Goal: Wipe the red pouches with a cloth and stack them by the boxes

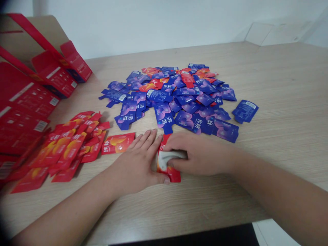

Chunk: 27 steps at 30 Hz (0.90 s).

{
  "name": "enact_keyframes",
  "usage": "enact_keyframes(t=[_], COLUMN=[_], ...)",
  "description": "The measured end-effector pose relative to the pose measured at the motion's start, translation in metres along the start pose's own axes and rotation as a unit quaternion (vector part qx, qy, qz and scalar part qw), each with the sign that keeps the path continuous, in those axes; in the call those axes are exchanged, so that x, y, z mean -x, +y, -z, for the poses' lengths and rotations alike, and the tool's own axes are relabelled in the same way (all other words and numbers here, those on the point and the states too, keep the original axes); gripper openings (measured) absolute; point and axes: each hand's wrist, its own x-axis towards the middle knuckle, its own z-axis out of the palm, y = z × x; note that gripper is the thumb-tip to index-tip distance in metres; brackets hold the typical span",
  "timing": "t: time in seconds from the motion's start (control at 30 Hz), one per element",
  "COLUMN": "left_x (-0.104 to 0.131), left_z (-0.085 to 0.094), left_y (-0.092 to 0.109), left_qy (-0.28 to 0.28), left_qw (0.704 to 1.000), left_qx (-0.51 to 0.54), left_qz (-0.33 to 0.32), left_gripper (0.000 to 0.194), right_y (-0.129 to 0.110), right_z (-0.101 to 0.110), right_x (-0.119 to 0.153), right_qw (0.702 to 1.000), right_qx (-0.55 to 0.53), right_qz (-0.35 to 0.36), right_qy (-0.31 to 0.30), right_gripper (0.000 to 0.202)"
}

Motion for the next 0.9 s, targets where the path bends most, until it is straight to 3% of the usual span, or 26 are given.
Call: enact_keyframes(t=[0.07,0.13,0.27,0.43,0.6,0.67,0.77,0.83,0.9], left_x=[0.0,0.001,0.002,0.0,0.006,0.012,0.02,0.021,0.02], left_z=[0.001,0.001,0.001,0.0,-0.002,-0.002,-0.003,-0.004,-0.008], left_y=[0.0,0.0,-0.001,-0.001,0.003,0.005,0.011,0.018,0.027], left_qy=[-0.002,0.001,0.021,0.012,0.009,0.034,0.073,0.074,0.07], left_qw=[1.0,1.0,1.0,1.0,0.999,0.998,0.989,0.98,0.979], left_qx=[-0.003,-0.002,0.009,0.014,0.04,0.046,0.047,0.059,0.07], left_qz=[-0.005,-0.012,-0.016,-0.012,-0.002,-0.025,-0.118,-0.172,-0.18], left_gripper=[0.138,0.139,0.139,0.138,0.135,0.129,0.109,0.093,0.075], right_y=[-0.008,-0.013,-0.008,0.016,0.036,0.039,0.038,0.037,0.037], right_z=[0.002,0.002,-0.002,-0.008,-0.012,-0.014,-0.015,-0.014,-0.013], right_x=[0.001,0.0,-0.007,-0.018,-0.024,-0.023,-0.021,-0.02,-0.02], right_qw=[0.996,0.995,0.999,0.997,0.984,0.98,0.97,0.957,0.945], right_qx=[-0.039,-0.039,-0.004,0.064,0.128,0.131,0.093,0.067,0.054], right_qz=[0.01,0.015,0.011,-0.001,-0.035,-0.042,-0.067,-0.093,-0.111], right_qy=[-0.079,-0.09,-0.034,0.044,0.117,0.146,0.216,0.267,0.302], right_gripper=[0.01,0.012,0.008,0.003,0.014,0.015,0.012,0.012,0.012])
